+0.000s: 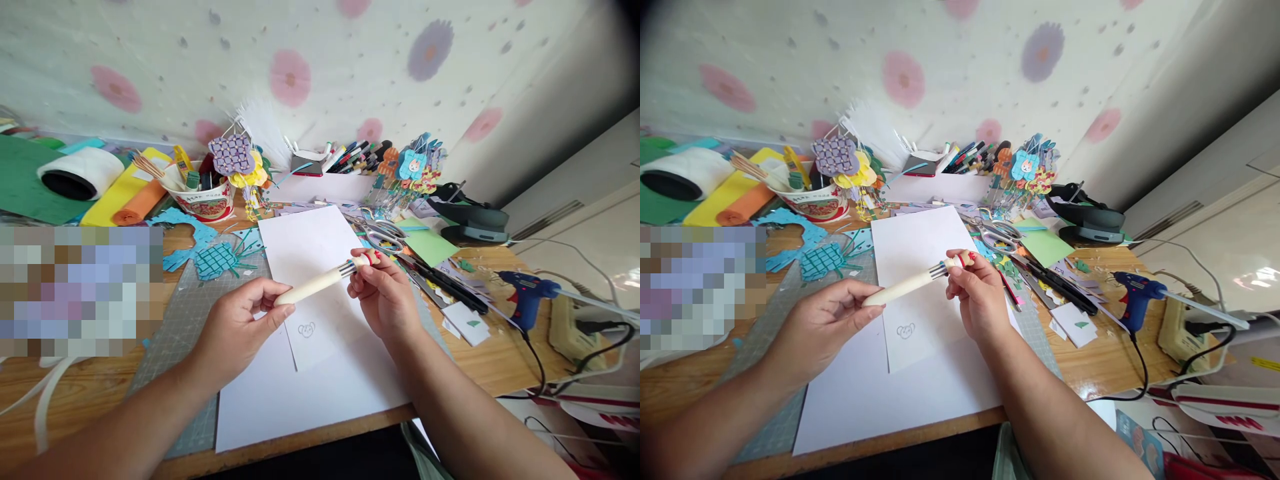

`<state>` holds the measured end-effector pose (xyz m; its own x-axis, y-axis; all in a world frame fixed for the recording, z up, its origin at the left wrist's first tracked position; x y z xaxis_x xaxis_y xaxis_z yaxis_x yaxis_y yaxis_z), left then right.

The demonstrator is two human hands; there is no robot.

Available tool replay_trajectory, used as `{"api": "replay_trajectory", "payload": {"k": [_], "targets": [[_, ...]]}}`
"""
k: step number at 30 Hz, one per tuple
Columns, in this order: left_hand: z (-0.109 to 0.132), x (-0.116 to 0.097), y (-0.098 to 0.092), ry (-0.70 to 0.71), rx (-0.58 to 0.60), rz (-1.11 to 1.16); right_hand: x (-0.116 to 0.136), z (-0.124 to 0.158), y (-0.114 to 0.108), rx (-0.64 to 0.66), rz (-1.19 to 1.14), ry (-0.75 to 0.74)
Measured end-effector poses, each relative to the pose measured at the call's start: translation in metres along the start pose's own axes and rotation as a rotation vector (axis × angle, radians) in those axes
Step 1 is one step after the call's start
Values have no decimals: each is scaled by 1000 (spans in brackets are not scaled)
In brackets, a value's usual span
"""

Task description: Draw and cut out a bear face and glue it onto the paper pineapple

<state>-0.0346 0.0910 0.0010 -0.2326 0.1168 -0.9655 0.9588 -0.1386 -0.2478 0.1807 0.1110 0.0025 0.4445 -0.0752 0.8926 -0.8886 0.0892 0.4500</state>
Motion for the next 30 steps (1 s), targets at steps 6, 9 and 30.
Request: {"api": "replay_trajectory", "payload": {"k": [6, 9, 30], "targets": [[-2, 3, 0, -8, 35, -5, -2, 0, 0, 36, 47, -6], [-2, 3, 1, 7, 40, -25, -4, 0, 0, 29, 28, 15], [2, 1, 5, 241, 241, -375, -14, 15, -2, 435, 253, 116]]}}
Point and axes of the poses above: each hand's wrist, its own z-axis away from the middle knuckle, its own y-axis out of the palm, x = y × z, the point moved 1 cm from there along -z, towards the middle knuckle, and after that the axes turned 1 degree about -x, right-handed, at the moved point
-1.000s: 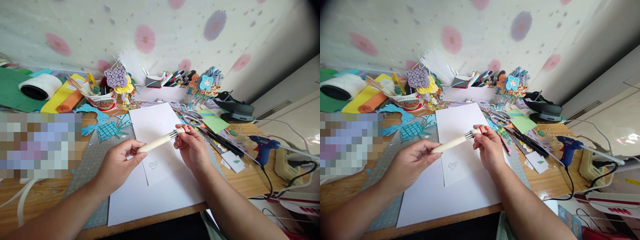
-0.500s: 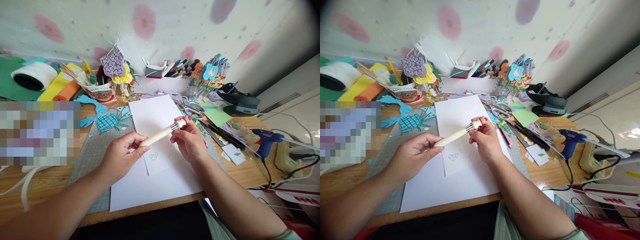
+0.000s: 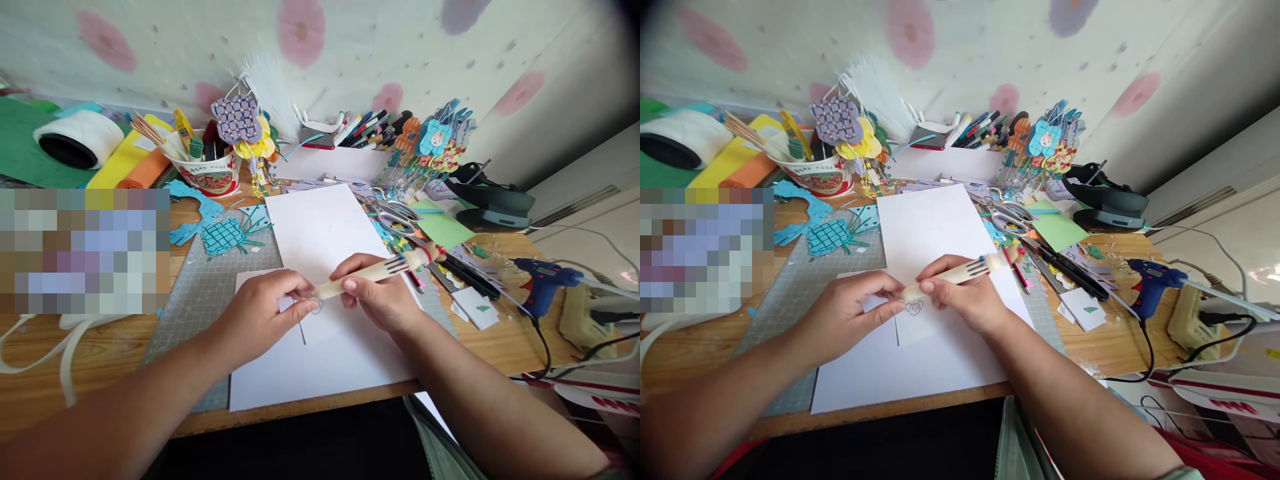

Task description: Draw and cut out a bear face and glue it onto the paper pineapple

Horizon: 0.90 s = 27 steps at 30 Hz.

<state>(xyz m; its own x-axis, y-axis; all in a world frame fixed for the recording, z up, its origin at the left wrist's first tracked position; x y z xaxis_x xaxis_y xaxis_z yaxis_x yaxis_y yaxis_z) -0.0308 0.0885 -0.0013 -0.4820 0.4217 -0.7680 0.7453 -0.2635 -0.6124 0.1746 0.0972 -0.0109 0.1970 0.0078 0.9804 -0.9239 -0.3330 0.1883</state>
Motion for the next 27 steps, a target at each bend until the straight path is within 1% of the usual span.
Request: {"api": "replay_trajectory", "payload": {"k": [2, 4, 5, 7, 10, 14, 16, 17, 19, 21, 23, 25, 27], "targets": [[1, 2, -2, 92, 25, -176, -2, 0, -6, -72, 55, 13], [4, 4, -3, 176, 49, -298, -5, 0, -10, -92, 87, 61], [5, 5, -3, 204, 57, -321, -7, 0, -11, -94, 82, 80], [6, 4, -3, 210, 59, -312, -10, 0, -10, -100, 52, 82], [7, 0, -1, 125, 62, -205, -8, 0, -3, -60, 65, 37], [5, -7, 4, -47, 153, 27, 0, 0, 11, 54, 107, 28], [5, -8, 4, -144, 189, 93, 2, 0, 13, 71, 90, 15], [4, -8, 4, -187, 204, 117, 2, -1, 12, 60, 66, -6], [3, -6, 3, -249, 237, 165, 4, -2, 7, -32, -37, -76], [3, -3, 1, -273, 261, 209, 7, -4, -2, -196, -167, -148], [3, -1, -1, -276, 281, 226, 11, -5, -9, -355, -231, -189], [3, -1, -1, -275, 316, 240, 15, -5, -12, -434, -219, -200], [2, -2, 0, -279, 337, 261, 17, -5, -11, -450, -194, -198]]}}
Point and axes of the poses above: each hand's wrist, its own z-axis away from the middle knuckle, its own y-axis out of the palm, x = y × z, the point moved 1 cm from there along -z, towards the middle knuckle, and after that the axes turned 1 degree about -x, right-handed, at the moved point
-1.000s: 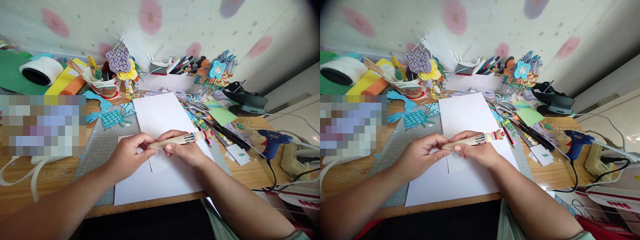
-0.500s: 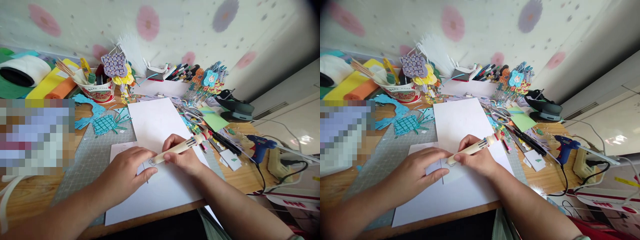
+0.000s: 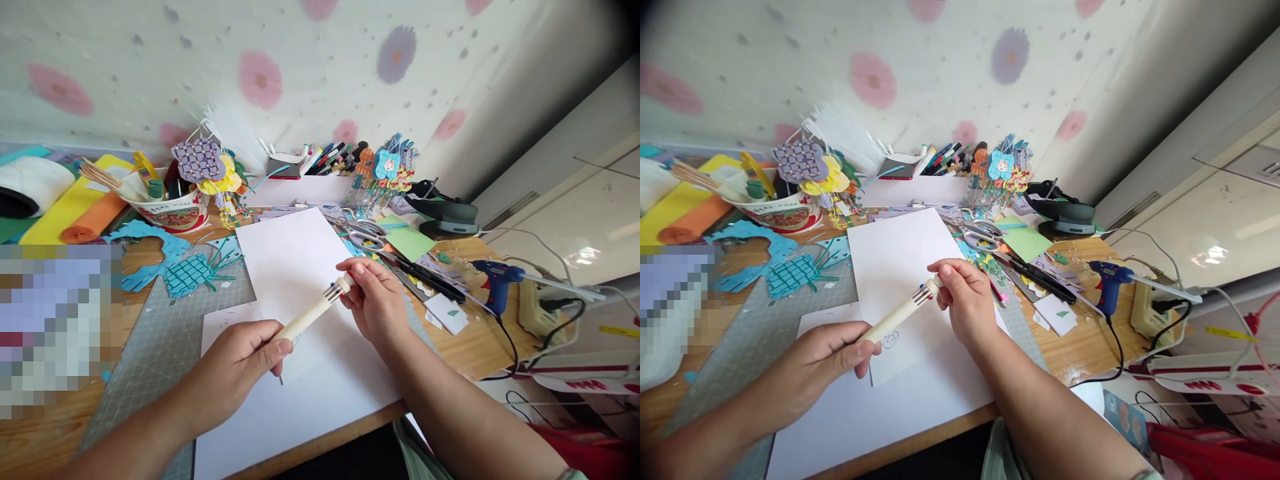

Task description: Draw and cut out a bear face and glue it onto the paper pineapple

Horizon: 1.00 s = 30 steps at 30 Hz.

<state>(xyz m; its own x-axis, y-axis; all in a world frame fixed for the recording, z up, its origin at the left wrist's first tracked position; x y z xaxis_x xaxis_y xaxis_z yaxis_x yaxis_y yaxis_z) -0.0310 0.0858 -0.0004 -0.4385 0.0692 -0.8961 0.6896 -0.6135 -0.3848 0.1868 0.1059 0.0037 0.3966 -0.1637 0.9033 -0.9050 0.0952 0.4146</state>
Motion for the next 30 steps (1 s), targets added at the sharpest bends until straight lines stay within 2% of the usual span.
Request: {"api": "replay_trajectory", "payload": {"k": [6, 10, 14, 18, 24, 28, 30], "targets": [[0, -2, 0, 9, 2, 75, -1, 3, 2, 13, -40, -32], [2, -1, -2, 6, 42, 180, 1, 3, 2, 89, -174, 61], [3, 0, -1, -8, 95, 232, 1, 3, 3, 137, -190, 107], [3, 2, 0, -7, 103, 192, -1, 4, 5, 139, -139, 127], [1, 2, 1, 25, 46, 51, -6, 3, 6, 152, -110, 195], [1, -2, 2, 48, 54, 50, -6, 4, 5, 226, -155, 204], [1, -3, 2, 68, 60, 69, -6, 7, 5, 316, -173, 236]]}}
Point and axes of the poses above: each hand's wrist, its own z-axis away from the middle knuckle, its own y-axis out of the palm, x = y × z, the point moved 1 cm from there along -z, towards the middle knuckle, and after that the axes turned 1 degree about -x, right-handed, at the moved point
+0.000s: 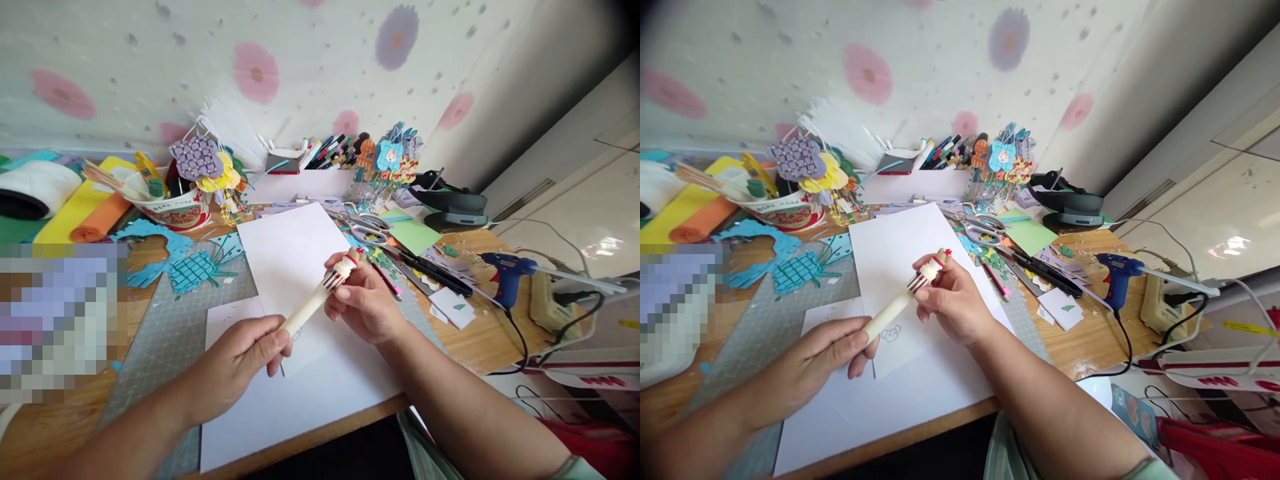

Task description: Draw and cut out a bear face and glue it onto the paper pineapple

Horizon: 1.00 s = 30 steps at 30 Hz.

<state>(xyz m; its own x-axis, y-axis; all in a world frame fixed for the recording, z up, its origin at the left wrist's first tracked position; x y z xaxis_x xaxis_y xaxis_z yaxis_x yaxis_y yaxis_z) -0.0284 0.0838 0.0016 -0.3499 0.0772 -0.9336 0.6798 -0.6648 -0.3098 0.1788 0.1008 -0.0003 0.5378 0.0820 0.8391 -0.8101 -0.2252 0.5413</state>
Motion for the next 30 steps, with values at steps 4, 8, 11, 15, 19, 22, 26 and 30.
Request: {"api": "replay_trajectory", "payload": {"k": [4, 8, 11, 15, 19, 22, 26, 30], "targets": [[-2, -1, -1, 27, -28, -62, -5, 5, 2, 259, 236, 165], [1, -6, -3, 151, -245, -344, -8, 1, -13, 35, 398, 17], [14, -16, 9, 379, -374, -708, -11, -2, -23, -120, 518, -104], [31, -19, 46, 601, -195, -1086, -17, 1, -13, -81, 678, -158], [34, -9, 70, 630, -228, -1252, -20, 4, 0, -76, 811, -185], [31, -3, 73, 649, -234, -1278, -21, 4, -1, -88, 830, -164], [30, 0, 70, 687, -237, -1259, -23, 4, -7, -34, 833, -96], [31, 1, 71, 692, -268, -1240, -26, 6, -9, -39, 814, -106]]}}
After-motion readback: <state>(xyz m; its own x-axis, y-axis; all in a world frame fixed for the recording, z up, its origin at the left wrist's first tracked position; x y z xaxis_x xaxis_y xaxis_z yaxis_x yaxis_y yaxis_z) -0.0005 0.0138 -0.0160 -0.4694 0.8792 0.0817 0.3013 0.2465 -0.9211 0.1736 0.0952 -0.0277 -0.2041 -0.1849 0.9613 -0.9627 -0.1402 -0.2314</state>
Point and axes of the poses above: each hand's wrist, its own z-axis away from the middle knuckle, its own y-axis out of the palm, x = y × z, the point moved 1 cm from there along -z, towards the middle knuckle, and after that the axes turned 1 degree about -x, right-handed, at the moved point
